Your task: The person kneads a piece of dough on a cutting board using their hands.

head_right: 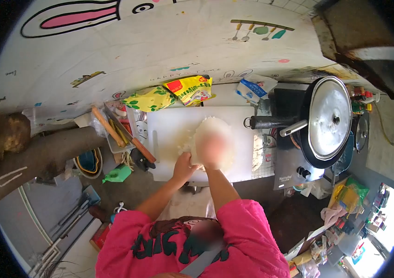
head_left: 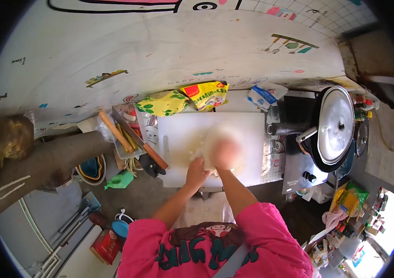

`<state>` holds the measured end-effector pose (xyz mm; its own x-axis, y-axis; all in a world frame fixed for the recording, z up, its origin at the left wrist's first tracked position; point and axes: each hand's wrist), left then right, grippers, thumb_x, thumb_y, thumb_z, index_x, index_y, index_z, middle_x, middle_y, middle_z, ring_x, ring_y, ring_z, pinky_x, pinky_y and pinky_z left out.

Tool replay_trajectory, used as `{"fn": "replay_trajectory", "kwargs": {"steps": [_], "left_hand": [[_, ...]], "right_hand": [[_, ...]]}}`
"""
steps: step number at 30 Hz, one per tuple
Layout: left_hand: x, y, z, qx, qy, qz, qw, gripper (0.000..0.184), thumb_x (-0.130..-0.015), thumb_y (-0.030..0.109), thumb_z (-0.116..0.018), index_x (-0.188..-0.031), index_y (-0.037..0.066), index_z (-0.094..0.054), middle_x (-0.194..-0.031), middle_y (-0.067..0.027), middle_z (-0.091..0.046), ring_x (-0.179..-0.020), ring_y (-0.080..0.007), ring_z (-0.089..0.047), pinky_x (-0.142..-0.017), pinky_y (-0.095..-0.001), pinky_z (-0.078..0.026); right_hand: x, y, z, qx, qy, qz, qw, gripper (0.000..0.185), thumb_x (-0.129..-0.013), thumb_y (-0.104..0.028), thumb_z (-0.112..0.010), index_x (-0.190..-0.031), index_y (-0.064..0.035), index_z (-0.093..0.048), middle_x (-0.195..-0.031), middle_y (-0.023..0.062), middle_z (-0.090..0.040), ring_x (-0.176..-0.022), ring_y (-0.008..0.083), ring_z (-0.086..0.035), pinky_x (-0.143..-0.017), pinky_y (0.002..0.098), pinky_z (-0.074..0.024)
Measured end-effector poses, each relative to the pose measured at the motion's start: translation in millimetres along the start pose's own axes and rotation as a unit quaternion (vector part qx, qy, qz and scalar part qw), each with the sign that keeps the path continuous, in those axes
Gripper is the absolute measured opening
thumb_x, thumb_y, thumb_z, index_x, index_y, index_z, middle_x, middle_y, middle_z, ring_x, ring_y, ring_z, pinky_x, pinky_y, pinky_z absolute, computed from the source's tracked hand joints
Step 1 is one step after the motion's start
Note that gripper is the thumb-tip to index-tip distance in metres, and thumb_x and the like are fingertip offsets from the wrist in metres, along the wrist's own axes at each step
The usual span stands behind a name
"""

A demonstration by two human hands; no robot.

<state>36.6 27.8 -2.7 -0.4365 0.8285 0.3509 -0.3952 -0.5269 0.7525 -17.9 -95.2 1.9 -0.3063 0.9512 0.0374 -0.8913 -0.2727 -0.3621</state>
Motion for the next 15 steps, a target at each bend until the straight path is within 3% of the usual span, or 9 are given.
{"fn": "replay_trajectory", "kwargs": {"steps": [4,7,10,15], "left_hand": [[1.7,-4.1,-4.3,-0.016,0.006,-0.024,1.000,0.035,-0.069,0.012,-0.073,-0.092,0.000,-0.049,-0.094,-0.0192,-0.051,-0.092,-0.0393,-0.050,-0.079,-0.0460,-0.042],[8.1,1.7,-9.1,-0.041,0.015,0.008,0.999,0.035,-0.071,0.012,-0.071,-0.095,-0.001,-0.049,-0.095,-0.0188,-0.051,-0.093,-0.0396,-0.049,-0.081,-0.0459,-0.041],[12.5,1.7,-14.0,-0.058,0.039,-0.033,0.997,0.035,-0.074,0.013,-0.070,-0.096,-0.003,-0.049,-0.094,-0.0185,-0.051,-0.094,-0.0395,-0.050,-0.082,-0.0453,-0.042],[11.2,5.0,-7.6,-0.034,0.015,0.026,0.999,0.038,-0.075,0.015,-0.071,-0.099,-0.004,-0.049,-0.097,-0.0207,-0.053,-0.092,-0.0396,-0.053,-0.080,-0.0449,-0.044]], "right_hand": [[-2.0,14.4,-28.6,0.050,0.072,0.056,0.995,0.021,-0.080,-0.027,-0.061,-0.093,-0.0092,-0.061,-0.094,0.0085,-0.058,-0.091,0.0271,-0.054,-0.082,0.0441,-0.0398],[-0.6,25.1,-43.7,0.068,0.097,0.081,0.990,0.023,-0.081,-0.026,-0.061,-0.095,-0.0082,-0.061,-0.095,0.0097,-0.058,-0.092,0.0274,-0.054,-0.082,0.0448,-0.0406],[2.1,36.9,-62.0,0.103,0.149,0.121,0.976,0.025,-0.081,-0.026,-0.060,-0.097,-0.0072,-0.061,-0.096,0.0108,-0.058,-0.092,0.0277,-0.054,-0.082,0.0454,-0.0414],[8.0,80.0,-109.5,0.162,0.224,0.212,0.937,0.028,-0.081,-0.026,-0.060,-0.101,-0.0056,-0.061,-0.097,0.0127,-0.058,-0.093,0.0282,-0.055,-0.082,0.0465,-0.0428]]}}
Point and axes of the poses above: each hand's wrist, its own x-axis away from the middle knuckle, its own z-axis out of the back of the hand, y = z × x
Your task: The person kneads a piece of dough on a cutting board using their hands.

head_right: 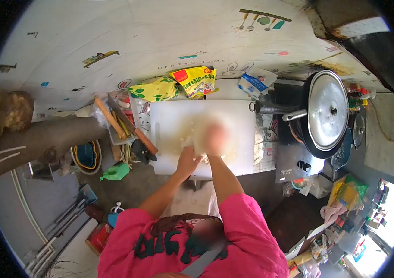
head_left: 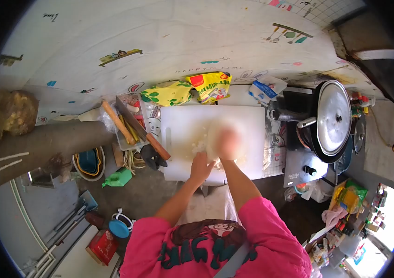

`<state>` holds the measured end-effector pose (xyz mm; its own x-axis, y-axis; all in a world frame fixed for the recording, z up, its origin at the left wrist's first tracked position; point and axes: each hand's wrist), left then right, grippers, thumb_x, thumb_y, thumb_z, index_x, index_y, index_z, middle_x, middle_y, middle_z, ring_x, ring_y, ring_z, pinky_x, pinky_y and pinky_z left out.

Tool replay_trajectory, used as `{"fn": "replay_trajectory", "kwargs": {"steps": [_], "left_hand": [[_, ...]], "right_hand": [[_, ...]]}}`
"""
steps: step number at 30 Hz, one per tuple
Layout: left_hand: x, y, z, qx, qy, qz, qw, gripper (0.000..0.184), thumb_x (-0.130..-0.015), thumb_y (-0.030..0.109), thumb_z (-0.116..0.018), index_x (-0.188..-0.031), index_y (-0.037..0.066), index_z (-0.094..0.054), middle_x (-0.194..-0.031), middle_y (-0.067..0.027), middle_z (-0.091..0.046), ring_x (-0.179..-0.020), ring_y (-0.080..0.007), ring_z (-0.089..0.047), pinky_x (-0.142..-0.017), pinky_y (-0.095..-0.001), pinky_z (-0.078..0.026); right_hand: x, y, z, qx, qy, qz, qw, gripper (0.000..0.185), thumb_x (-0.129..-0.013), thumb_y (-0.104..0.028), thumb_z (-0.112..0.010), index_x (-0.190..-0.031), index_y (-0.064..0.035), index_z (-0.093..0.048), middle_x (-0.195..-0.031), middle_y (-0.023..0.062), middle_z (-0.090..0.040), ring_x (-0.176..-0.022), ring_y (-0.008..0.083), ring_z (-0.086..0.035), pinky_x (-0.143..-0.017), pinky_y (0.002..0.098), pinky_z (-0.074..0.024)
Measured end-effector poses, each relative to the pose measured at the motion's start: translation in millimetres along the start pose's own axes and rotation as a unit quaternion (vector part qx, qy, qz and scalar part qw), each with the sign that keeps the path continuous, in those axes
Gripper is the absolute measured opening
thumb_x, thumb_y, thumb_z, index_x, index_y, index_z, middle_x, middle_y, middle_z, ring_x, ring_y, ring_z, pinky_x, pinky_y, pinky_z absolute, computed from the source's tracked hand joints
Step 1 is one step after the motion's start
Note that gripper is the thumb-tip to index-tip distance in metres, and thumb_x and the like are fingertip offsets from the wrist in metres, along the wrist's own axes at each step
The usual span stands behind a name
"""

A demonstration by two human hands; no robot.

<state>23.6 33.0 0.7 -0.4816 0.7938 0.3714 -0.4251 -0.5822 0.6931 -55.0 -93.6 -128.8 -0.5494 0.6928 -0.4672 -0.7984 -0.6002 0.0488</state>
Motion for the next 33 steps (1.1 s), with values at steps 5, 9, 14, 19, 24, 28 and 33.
{"fn": "replay_trajectory", "kwargs": {"steps": [5,9,14,19,24,28,33], "left_hand": [[-10.2,-4.2,-0.5,0.059,-0.003,0.048,0.997,0.042,-0.070,0.018,-0.077,-0.098,-0.002,-0.052,-0.098,-0.0208,-0.058,-0.093,-0.0379,-0.057,-0.079,-0.0436,-0.046],[-7.7,-9.1,1.7,0.075,0.001,0.033,0.997,0.040,-0.067,0.015,-0.078,-0.095,-0.001,-0.054,-0.097,-0.0189,-0.058,-0.092,-0.0371,-0.056,-0.079,-0.0423,-0.046],[-5.7,-19.0,-0.8,0.062,-0.002,-0.036,0.997,0.036,-0.066,0.008,-0.075,-0.095,0.001,-0.054,-0.096,-0.0187,-0.057,-0.091,-0.0370,-0.054,-0.078,-0.0427,-0.045],[2.0,-22.2,1.5,0.119,0.062,-0.117,0.984,0.029,-0.068,0.006,-0.071,-0.090,0.001,-0.053,-0.093,-0.0186,-0.057,-0.088,-0.0369,-0.054,-0.075,-0.0441,-0.045],[-13.3,-45.5,-19.9,0.187,0.038,-0.071,0.979,0.020,-0.073,0.008,-0.067,-0.085,0.001,-0.053,-0.086,-0.0214,-0.056,-0.083,-0.0400,-0.053,-0.073,-0.0460,-0.043],[-19.4,-48.5,-25.8,0.206,0.035,-0.065,0.976,0.020,-0.074,0.010,-0.068,-0.081,0.000,-0.052,-0.081,-0.0221,-0.056,-0.081,-0.0413,-0.053,-0.071,-0.0463,-0.043],[-18.2,-21.3,3.4,0.221,0.013,-0.059,0.973,0.023,-0.072,0.006,-0.070,-0.089,-0.001,-0.056,-0.088,-0.0203,-0.060,-0.085,-0.0390,-0.056,-0.074,-0.0422,-0.046]], "right_hand": [[3.4,8.9,29.3,-0.088,-0.072,-0.016,0.993,0.028,-0.081,-0.029,-0.059,-0.099,-0.0072,-0.062,-0.097,0.0122,-0.061,-0.090,0.0284,-0.057,-0.078,0.0441,-0.0443],[-39.5,3.0,115.2,-0.178,-0.200,-0.014,0.963,0.030,-0.080,-0.035,-0.060,-0.095,-0.0099,-0.064,-0.097,0.0110,-0.062,-0.088,0.0280,-0.057,-0.077,0.0441,-0.0441],[-41.4,-14.5,142.8,-0.222,-0.275,0.000,0.935,0.037,-0.079,-0.043,-0.061,-0.093,-0.0082,-0.064,-0.097,0.0111,-0.063,-0.091,0.0299,-0.057,-0.079,0.0449,-0.0435],[-42.1,-27.1,139.4,-0.266,-0.381,-0.092,0.880,0.043,-0.078,-0.047,-0.061,-0.096,-0.0078,-0.065,-0.098,0.0127,-0.062,-0.093,0.0319,-0.056,-0.082,0.0457,-0.0432],[-25.7,-42.0,128.3,-0.291,-0.149,-0.075,0.942,0.041,-0.078,-0.043,-0.060,-0.097,-0.0070,-0.065,-0.098,0.0141,-0.062,-0.093,0.0350,-0.055,-0.082,0.0473,-0.0430],[-25.2,-39.1,119.6,-0.205,-0.222,-0.036,0.953,0.038,-0.078,-0.038,-0.061,-0.100,-0.0066,-0.064,-0.104,0.0152,-0.060,-0.097,0.0350,-0.054,-0.085,0.0461,-0.0426],[-34.1,-35.2,94.5,-0.215,-0.446,-0.077,0.865,0.042,-0.082,-0.035,-0.061,-0.113,-0.0070,-0.058,-0.115,0.0140,-0.057,-0.107,0.0301,-0.051,-0.091,0.0428,-0.0411]]}}
Point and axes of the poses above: each hand's wrist, its own x-axis away from the middle knuckle, its own z-axis out of the back of the hand, y = z × x
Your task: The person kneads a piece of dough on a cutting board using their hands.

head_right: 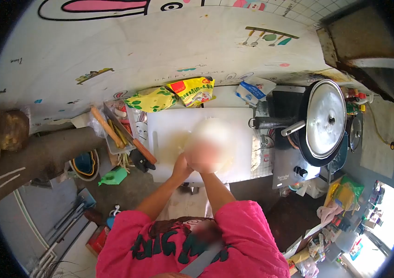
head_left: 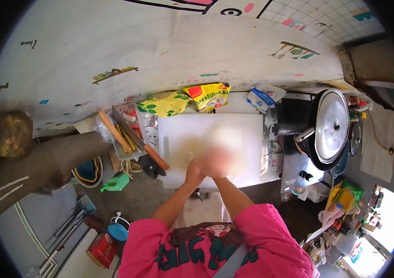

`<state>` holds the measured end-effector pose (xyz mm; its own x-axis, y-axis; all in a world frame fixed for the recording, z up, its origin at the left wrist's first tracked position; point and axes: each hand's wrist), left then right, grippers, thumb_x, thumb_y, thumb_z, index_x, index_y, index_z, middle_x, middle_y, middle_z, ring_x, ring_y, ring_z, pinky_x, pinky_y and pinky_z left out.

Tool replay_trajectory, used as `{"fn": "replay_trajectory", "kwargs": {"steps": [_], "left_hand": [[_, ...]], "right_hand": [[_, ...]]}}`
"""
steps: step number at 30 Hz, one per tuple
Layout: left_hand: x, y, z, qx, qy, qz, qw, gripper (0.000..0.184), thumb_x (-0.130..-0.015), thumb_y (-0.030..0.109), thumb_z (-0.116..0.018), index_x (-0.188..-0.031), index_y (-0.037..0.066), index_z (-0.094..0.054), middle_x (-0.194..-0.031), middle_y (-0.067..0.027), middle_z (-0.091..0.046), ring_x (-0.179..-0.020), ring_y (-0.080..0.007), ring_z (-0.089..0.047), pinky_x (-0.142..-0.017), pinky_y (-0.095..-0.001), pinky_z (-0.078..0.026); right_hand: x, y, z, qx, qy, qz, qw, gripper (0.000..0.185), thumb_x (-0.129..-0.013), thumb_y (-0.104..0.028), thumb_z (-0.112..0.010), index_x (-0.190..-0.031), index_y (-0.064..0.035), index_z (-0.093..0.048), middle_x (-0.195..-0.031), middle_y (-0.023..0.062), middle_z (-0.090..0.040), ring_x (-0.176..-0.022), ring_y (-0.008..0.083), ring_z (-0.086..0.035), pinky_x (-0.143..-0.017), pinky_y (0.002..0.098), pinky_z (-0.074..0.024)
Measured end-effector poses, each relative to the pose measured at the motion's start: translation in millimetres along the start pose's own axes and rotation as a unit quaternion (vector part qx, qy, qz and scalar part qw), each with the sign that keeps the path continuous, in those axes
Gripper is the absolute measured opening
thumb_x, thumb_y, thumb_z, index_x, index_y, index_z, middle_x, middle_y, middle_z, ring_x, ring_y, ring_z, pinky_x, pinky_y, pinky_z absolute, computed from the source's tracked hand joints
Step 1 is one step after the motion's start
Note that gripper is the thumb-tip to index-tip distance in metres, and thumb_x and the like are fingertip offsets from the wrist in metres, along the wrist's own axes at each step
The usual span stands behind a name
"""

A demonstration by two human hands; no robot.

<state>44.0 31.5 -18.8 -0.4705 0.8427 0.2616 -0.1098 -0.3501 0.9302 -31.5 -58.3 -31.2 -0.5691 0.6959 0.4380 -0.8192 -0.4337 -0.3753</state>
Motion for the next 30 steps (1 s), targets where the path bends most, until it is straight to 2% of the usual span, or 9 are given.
{"fn": "replay_trajectory", "kwargs": {"steps": [2,5,11,17,22,23,26,27,30], "left_hand": [[-6.2,23.8,2.5,0.082,0.004,0.001,0.997,0.028,-0.071,0.004,-0.070,-0.096,-0.001,-0.058,-0.093,-0.0196,-0.062,-0.089,-0.0382,-0.057,-0.077,-0.0403,-0.046],[-10.9,30.6,10.6,0.009,-0.042,-0.012,0.999,0.035,-0.071,0.003,-0.070,-0.104,0.000,-0.058,-0.100,-0.0191,-0.062,-0.097,-0.0365,-0.057,-0.082,-0.0390,-0.046],[1.2,36.0,8.1,-0.105,0.006,0.034,0.994,0.032,-0.070,0.002,-0.069,-0.100,-0.001,-0.059,-0.097,-0.0186,-0.062,-0.094,-0.0360,-0.058,-0.081,-0.0406,-0.046],[2.7,32.5,7.6,-0.050,-0.010,0.003,0.999,0.030,-0.070,0.003,-0.067,-0.099,-0.002,-0.059,-0.096,-0.0216,-0.062,-0.090,-0.0393,-0.058,-0.077,-0.0420,-0.046],[4.3,6.2,-0.6,-0.031,-0.021,-0.021,0.999,0.028,-0.070,0.006,-0.069,-0.095,-0.003,-0.059,-0.090,-0.0197,-0.064,-0.086,-0.0347,-0.061,-0.076,-0.0402,-0.047],[6.6,9.1,1.0,-0.056,-0.018,-0.018,0.998,0.029,-0.071,0.005,-0.068,-0.097,-0.003,-0.059,-0.091,-0.0199,-0.065,-0.087,-0.0345,-0.061,-0.076,-0.0399,-0.047],[4.5,-7.7,-2.8,-0.073,0.003,-0.075,0.995,0.029,-0.067,0.003,-0.068,-0.096,0.000,-0.061,-0.092,-0.0208,-0.064,-0.088,-0.0378,-0.060,-0.076,-0.0409,-0.048],[0.2,-17.0,-6.7,-0.068,0.013,-0.106,0.992,0.030,-0.065,0.002,-0.068,-0.094,0.001,-0.062,-0.092,-0.0212,-0.064,-0.087,-0.0396,-0.059,-0.075,-0.0415,-0.048],[2.2,-26.4,-9.9,-0.026,0.022,-0.125,0.992,0.030,-0.065,0.002,-0.069,-0.095,0.001,-0.063,-0.095,-0.0204,-0.064,-0.091,-0.0385,-0.060,-0.076,-0.0408,-0.048]], "right_hand": [[-6.4,2.3,-3.1,-0.014,0.006,0.023,1.000,0.042,-0.082,-0.035,-0.061,-0.114,-0.0070,-0.058,-0.114,0.0134,-0.057,-0.107,0.0293,-0.052,-0.091,0.0425,-0.0414],[-14.1,7.9,-10.0,-0.022,0.034,0.061,0.997,0.042,-0.082,-0.033,-0.062,-0.115,-0.0070,-0.057,-0.114,0.0125,-0.056,-0.106,0.0281,-0.052,-0.090,0.0420,-0.0418],[-22.3,23.5,-17.6,-0.030,0.081,0.098,0.991,0.043,-0.082,-0.031,-0.063,-0.117,-0.0070,-0.056,-0.113,0.0106,-0.056,-0.105,0.0257,-0.052,-0.090,0.0409,-0.0426],[-22.9,39.5,-31.0,-0.072,0.117,0.121,0.983,0.044,-0.082,-0.028,-0.064,-0.119,-0.0070,-0.054,-0.112,0.0087,-0.056,-0.104,0.0234,-0.053,-0.089,0.0399,-0.0435],[-10.2,65.2,-33.3,-0.014,0.270,0.286,0.919,0.043,-0.083,-0.023,-0.065,-0.120,-0.0058,-0.053,-0.112,0.0083,-0.056,-0.104,0.0213,-0.053,-0.089,0.0378,-0.0445],[-10.2,68.6,-41.6,-0.038,0.258,0.268,0.927,0.042,-0.085,-0.019,-0.063,-0.122,-0.0037,-0.051,-0.113,0.0088,-0.055,-0.104,0.0203,-0.053,-0.090,0.0365,-0.0446],[3.8,63.3,-29.7,-0.125,0.117,0.211,0.962,0.061,-0.087,-0.027,-0.064,-0.138,-0.0071,-0.037,-0.138,0.0106,-0.039,-0.128,0.0236,-0.036,-0.107,0.0394,-0.0276],[8.0,59.7,-30.2,-0.068,0.141,0.228,0.961,0.064,-0.086,-0.027,-0.065,-0.140,-0.0073,-0.035,-0.141,0.0105,-0.037,-0.130,0.0245,-0.033,-0.109,0.0407,-0.0235],[24.0,37.2,-24.9,-0.026,0.234,0.257,0.937,0.048,-0.089,-0.028,-0.058,-0.130,-0.0053,-0.045,-0.123,0.0081,-0.050,-0.113,0.0215,-0.047,-0.100,0.0392,-0.0360]]}}
Point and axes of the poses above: each hand's wrist, its own x-axis away from the middle knuckle, its own z-axis out of the back of the hand, y = z × x
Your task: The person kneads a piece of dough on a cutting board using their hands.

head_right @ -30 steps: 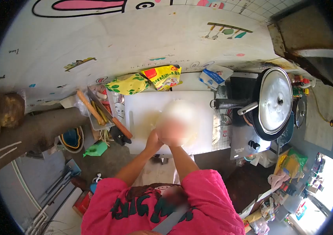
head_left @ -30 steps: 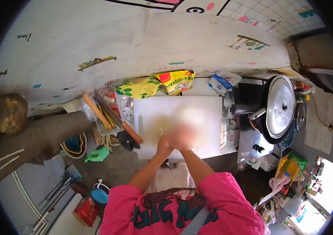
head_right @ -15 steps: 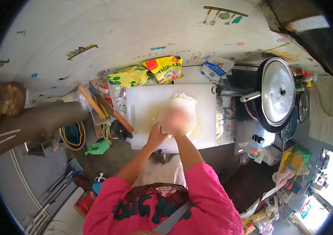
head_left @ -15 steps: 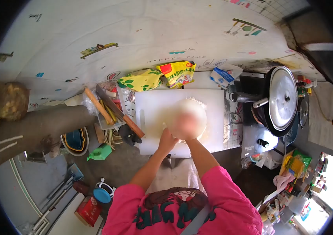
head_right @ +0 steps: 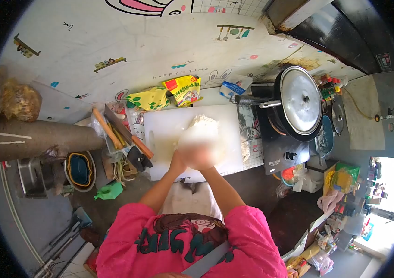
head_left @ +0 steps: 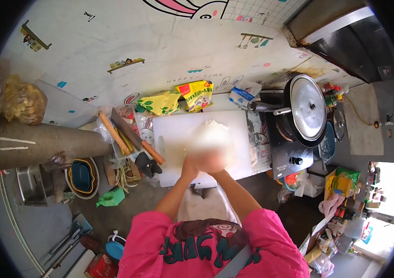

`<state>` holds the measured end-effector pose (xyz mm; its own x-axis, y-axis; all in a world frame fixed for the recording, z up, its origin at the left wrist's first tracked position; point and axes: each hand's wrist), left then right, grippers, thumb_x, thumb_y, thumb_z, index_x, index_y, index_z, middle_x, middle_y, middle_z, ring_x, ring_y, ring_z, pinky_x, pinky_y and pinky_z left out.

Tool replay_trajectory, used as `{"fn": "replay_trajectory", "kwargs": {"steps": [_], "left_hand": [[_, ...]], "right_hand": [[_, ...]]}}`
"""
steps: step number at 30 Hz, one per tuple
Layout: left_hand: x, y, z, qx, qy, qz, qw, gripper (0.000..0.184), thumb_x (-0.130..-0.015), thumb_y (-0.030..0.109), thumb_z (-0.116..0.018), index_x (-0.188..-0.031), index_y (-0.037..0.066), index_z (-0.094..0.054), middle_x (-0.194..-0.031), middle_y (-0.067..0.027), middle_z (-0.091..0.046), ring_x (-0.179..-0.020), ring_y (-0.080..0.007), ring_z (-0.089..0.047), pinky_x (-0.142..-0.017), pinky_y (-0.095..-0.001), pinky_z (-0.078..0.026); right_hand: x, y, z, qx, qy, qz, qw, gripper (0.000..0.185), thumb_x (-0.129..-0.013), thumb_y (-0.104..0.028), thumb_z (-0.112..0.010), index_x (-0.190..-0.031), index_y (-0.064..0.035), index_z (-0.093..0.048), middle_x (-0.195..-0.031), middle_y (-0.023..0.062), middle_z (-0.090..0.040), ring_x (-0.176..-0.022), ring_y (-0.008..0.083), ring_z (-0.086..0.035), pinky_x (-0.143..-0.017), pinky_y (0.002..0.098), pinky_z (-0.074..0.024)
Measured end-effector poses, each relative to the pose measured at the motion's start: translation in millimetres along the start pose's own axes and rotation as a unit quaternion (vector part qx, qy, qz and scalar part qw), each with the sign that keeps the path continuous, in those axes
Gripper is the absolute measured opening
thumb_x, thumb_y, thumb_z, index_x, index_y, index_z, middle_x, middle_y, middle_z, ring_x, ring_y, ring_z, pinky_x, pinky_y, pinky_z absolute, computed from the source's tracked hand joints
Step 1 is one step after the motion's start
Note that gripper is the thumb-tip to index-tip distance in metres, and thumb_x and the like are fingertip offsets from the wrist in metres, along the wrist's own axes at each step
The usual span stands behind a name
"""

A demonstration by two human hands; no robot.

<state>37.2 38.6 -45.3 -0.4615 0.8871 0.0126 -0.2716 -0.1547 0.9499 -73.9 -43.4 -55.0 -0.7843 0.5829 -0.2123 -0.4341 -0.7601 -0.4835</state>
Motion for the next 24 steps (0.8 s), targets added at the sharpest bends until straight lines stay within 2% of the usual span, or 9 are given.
{"fn": "replay_trajectory", "kwargs": {"steps": [3,6,9,12,13,15,18,21,24], "left_hand": [[4.3,6.4,4.7,0.049,-0.010,-0.011,0.999,0.030,-0.065,0.001,-0.068,-0.094,0.001,-0.061,-0.095,-0.0197,-0.063,-0.088,-0.0364,-0.059,-0.076,-0.0408,-0.048],[10.5,35.9,22.0,-0.038,-0.024,-0.027,0.999,0.032,-0.065,-0.001,-0.068,-0.095,0.001,-0.057,-0.094,-0.0170,-0.059,-0.083,-0.0337,-0.057,-0.073,-0.0393,-0.047],[20.6,3.2,15.7,0.014,-0.034,0.039,0.999,0.034,-0.065,-0.002,-0.069,-0.096,0.002,-0.054,-0.091,-0.0136,-0.054,-0.081,-0.0309,-0.053,-0.071,-0.0372,-0.045],[25.1,5.4,19.2,-0.023,-0.039,0.092,0.995,0.032,-0.067,-0.003,-0.070,-0.094,0.003,-0.054,-0.087,-0.0112,-0.054,-0.082,-0.0265,-0.059,-0.074,-0.0296,-0.048],[24.4,12.7,20.9,-0.014,-0.034,0.098,0.995,0.032,-0.068,-0.004,-0.070,-0.094,0.003,-0.052,-0.087,-0.0102,-0.052,-0.079,-0.0246,-0.058,-0.072,-0.0291,-0.047],[16.3,21.4,21.7,0.005,-0.017,0.106,0.994,0.034,-0.069,-0.005,-0.071,-0.092,0.004,-0.048,-0.087,-0.0082,-0.049,-0.075,-0.0206,-0.055,-0.068,-0.0280,-0.046],[19.7,2.6,17.6,0.070,-0.022,0.166,0.983,0.031,-0.068,-0.003,-0.069,-0.093,0.001,-0.050,-0.085,-0.0114,-0.048,-0.079,-0.0238,-0.051,-0.068,-0.0339,-0.045],[8.4,20.6,26.9,0.068,-0.051,0.186,0.979,0.031,-0.068,-0.004,-0.069,-0.089,0.003,-0.047,-0.085,-0.0097,-0.047,-0.078,-0.0213,-0.050,-0.067,-0.0332,-0.044],[7.0,12.7,24.4,-0.017,-0.073,0.157,0.985,0.034,-0.068,-0.002,-0.070,-0.087,0.005,-0.044,-0.086,-0.0091,-0.046,-0.078,-0.0218,-0.049,-0.069,-0.0341,-0.043]], "right_hand": [[-12.7,-30.8,28.9,-0.007,-0.121,-0.088,0.989,0.052,-0.086,-0.041,-0.057,-0.130,-0.0135,-0.049,-0.134,0.0101,-0.047,-0.124,0.0295,-0.040,-0.105,0.0437,-0.0293],[-29.0,-55.9,51.7,-0.029,-0.207,-0.169,0.963,0.041,-0.085,-0.042,-0.053,-0.115,-0.0149,-0.059,-0.121,0.0104,-0.056,-0.112,0.0305,-0.049,-0.097,0.0449,-0.0351],[-23.1,-61.5,43.6,0.102,-0.014,-0.076,0.992,0.026,-0.077,-0.035,-0.065,-0.091,-0.0129,-0.062,-0.093,0.0035,-0.059,-0.093,0.0235,-0.053,-0.083,0.0393,-0.0383],[-21.6,-41.6,9.6,0.071,-0.099,-0.143,0.982,0.023,-0.073,-0.037,-0.065,-0.080,-0.0152,-0.061,-0.084,0.0022,-0.057,-0.086,0.0230,-0.053,-0.075,0.0385,-0.0376],[-23.9,-36.1,2.5,0.073,-0.137,-0.149,0.977,0.023,-0.073,-0.038,-0.065,-0.080,-0.0158,-0.062,-0.086,0.0023,-0.058,-0.087,0.0228,-0.053,-0.076,0.0386,-0.0379],[-29.7,-33.0,2.0,0.083,-0.111,-0.138,0.981,0.023,-0.073,-0.038,-0.065,-0.079,-0.0158,-0.062,-0.085,0.0022,-0.057,-0.087,0.0229,-0.053,-0.076,0.0388,-0.0377],[-48.0,-41.0,22.5,0.074,-0.070,-0.120,0.988,0.024,-0.073,-0.038,-0.064,-0.079,-0.0151,-0.062,-0.086,0.0025,-0.057,-0.089,0.0233,-0.053,-0.077,0.0392,-0.0378],[-57.1,-44.0,29.5,0.064,-0.073,-0.121,0.988,0.024,-0.072,-0.038,-0.062,-0.081,-0.0148,-0.063,-0.090,0.0026,-0.058,-0.092,0.0232,-0.052,-0.080,0.0399,-0.0377],[-63.9,-34.4,26.4,0.057,-0.076,-0.099,0.991,0.026,-0.071,-0.038,-0.062,-0.081,-0.0144,-0.063,-0.092,0.0029,-0.057,-0.092,0.0240,-0.052,-0.081,0.0407,-0.0379]]}}
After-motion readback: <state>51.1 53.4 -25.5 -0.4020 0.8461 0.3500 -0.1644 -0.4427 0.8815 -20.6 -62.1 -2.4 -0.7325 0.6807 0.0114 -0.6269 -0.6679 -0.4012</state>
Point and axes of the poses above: each hand's wrist, its own x-axis away from the middle knuckle, its own z-axis out of the back of the hand, y = z × x
